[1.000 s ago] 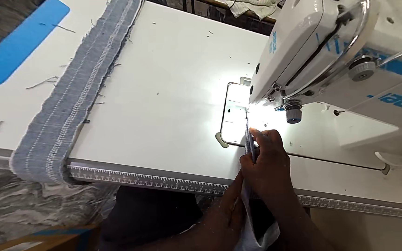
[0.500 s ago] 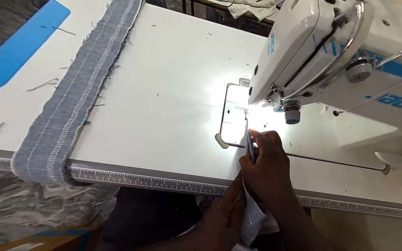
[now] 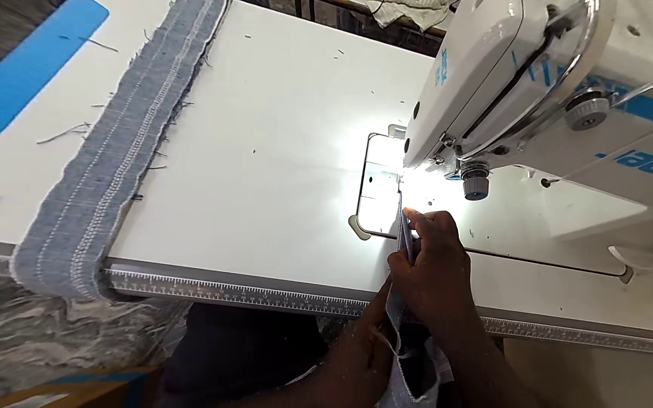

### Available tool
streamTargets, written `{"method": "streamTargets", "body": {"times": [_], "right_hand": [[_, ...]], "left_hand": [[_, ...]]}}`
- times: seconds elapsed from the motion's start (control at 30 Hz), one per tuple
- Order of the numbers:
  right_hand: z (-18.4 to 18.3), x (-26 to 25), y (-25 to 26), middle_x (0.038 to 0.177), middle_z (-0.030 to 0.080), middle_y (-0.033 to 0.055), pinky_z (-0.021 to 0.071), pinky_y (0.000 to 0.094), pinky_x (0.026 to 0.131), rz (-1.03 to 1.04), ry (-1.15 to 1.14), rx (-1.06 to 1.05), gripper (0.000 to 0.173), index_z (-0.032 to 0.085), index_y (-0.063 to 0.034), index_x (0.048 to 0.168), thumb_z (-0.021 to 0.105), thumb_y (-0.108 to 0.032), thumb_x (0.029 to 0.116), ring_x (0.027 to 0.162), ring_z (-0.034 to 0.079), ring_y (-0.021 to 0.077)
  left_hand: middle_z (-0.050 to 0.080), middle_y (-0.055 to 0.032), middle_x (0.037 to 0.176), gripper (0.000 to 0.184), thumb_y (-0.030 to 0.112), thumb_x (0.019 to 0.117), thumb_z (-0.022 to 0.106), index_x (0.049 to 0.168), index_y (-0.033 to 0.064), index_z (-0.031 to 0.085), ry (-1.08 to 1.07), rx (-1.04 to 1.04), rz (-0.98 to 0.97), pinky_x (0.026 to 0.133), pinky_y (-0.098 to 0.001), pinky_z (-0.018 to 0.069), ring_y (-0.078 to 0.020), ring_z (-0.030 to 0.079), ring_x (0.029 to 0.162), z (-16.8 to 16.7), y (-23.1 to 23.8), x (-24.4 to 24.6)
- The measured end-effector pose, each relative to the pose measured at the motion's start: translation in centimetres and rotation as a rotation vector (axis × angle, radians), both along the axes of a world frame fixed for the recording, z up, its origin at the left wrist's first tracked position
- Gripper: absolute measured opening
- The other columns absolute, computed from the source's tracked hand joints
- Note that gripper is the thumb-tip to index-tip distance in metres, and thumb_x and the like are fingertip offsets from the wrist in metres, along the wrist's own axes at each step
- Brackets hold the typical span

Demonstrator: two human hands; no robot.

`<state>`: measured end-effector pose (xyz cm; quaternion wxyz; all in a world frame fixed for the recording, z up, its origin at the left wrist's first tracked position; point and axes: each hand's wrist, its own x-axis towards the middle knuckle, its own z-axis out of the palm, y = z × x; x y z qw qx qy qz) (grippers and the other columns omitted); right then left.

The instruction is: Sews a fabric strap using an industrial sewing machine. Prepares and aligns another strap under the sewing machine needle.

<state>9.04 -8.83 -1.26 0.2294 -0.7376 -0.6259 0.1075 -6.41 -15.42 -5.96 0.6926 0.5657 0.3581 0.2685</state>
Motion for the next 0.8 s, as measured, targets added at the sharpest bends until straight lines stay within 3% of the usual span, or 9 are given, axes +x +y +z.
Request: {"method": "streamTargets", "body": {"times": [0.07,0.17,0.3,0.4,0.47,0.53,0.63,0.7,0.8], "right_hand": [[0.08,-0.02,0.02,0.115,0.057,0.0083,0.0540,0.0340,0.063,-0.001,0.009,-0.005,0.057,0.063,-0.0090,0.139,0.074,-0.011,0.0834,0.082,0.061,0.0160],[0.06,-0.02,0.03,0.114,0.057,0.0084,0.0537,0.0343,0.062,-0.004,-0.011,0.006,0.056,0.064,-0.0091,0.138,0.073,-0.012,0.0828,0.082,0.061,0.0163],[0.14,-0.07,0.06,0.114,0.058,0.0078,0.0530,0.0350,0.064,-0.003,-0.028,-0.001,0.057,0.064,-0.0094,0.138,0.073,-0.013,0.0825,0.085,0.061,0.0171],[0.12,-0.11,0.07,0.114,0.057,0.0080,0.0526,0.0334,0.062,-0.010,-0.012,-0.003,0.056,0.064,-0.0099,0.138,0.074,-0.012,0.0830,0.080,0.060,0.0157],[0.04,-0.09,0.04,0.113,0.057,0.0073,0.0524,0.0332,0.062,-0.010,-0.006,0.002,0.056,0.064,-0.0100,0.139,0.072,-0.012,0.0832,0.080,0.060,0.0156],[0.01,-0.06,0.08,0.112,0.057,0.0072,0.0525,0.0327,0.061,-0.010,-0.008,0.008,0.055,0.065,-0.0098,0.138,0.072,-0.012,0.0833,0.079,0.060,0.0152],[0.01,-0.11,0.07,0.112,0.057,0.0070,0.0522,0.0321,0.061,-0.014,-0.015,0.004,0.055,0.064,-0.0099,0.138,0.072,-0.012,0.0834,0.080,0.059,0.0150],[0.06,-0.11,0.01,0.113,0.057,0.0073,0.0526,0.0324,0.061,-0.010,-0.008,0.007,0.056,0.064,-0.0094,0.138,0.073,-0.012,0.0833,0.080,0.060,0.0151],[-0.04,-0.10,0.02,0.115,0.058,0.0080,0.0530,0.0328,0.061,-0.008,-0.005,0.013,0.055,0.064,-0.0090,0.138,0.072,-0.011,0.0838,0.079,0.061,0.0151]], "left_hand": [[0.066,-0.0047,0.115,0.064,0.006,0.1025,0.045,0.162,0.0097,0.023,0.010,0.041,-0.003,0.082,-0.0251,0.0579,-0.0054,0.066,0.086,-0.05,-0.02,-0.01],[0.065,-0.0044,0.133,0.060,0.010,0.1060,0.046,0.162,0.0094,0.024,0.048,0.070,0.010,0.103,-0.0246,0.0524,-0.0034,0.064,0.114,0.13,-0.08,0.04],[0.062,-0.0037,0.139,0.059,0.015,0.1087,0.045,0.163,0.0130,0.022,0.038,0.012,-0.012,0.101,-0.0258,0.0543,-0.0046,0.065,0.114,0.00,0.05,-0.02],[0.067,-0.0029,0.116,0.057,0.014,0.1066,0.047,0.160,0.0108,0.029,0.037,0.015,0.031,0.085,-0.0248,0.0574,-0.0040,0.066,0.090,-0.04,-0.18,0.08],[0.061,-0.0041,0.141,0.059,0.014,0.1084,0.045,0.163,0.0095,0.022,0.025,0.070,0.005,0.106,-0.0251,0.0518,-0.0036,0.063,0.119,-0.15,-0.03,0.03],[0.053,-0.0041,0.151,0.060,0.014,0.1089,0.044,0.164,0.0097,0.020,0.022,0.083,-0.004,0.112,-0.0263,0.0471,-0.0049,0.056,0.131,-0.14,0.12,0.10],[0.055,-0.0021,0.149,0.061,0.016,0.1095,0.045,0.165,0.0143,0.019,0.060,0.047,-0.019,0.103,-0.0253,0.0538,-0.0042,0.063,0.120,0.06,0.17,0.06],[0.064,-0.0037,0.133,0.061,0.012,0.1065,0.044,0.163,0.0124,0.023,0.058,0.040,0.006,0.092,-0.0255,0.0566,-0.0044,0.067,0.103,0.19,0.12,0.14],[0.056,-0.0054,0.148,0.059,0.013,0.1092,0.043,0.163,0.0069,0.021,0.019,0.082,-0.002,0.110,-0.0250,0.0485,-0.0048,0.059,0.127,-0.05,0.15,0.11]]}}
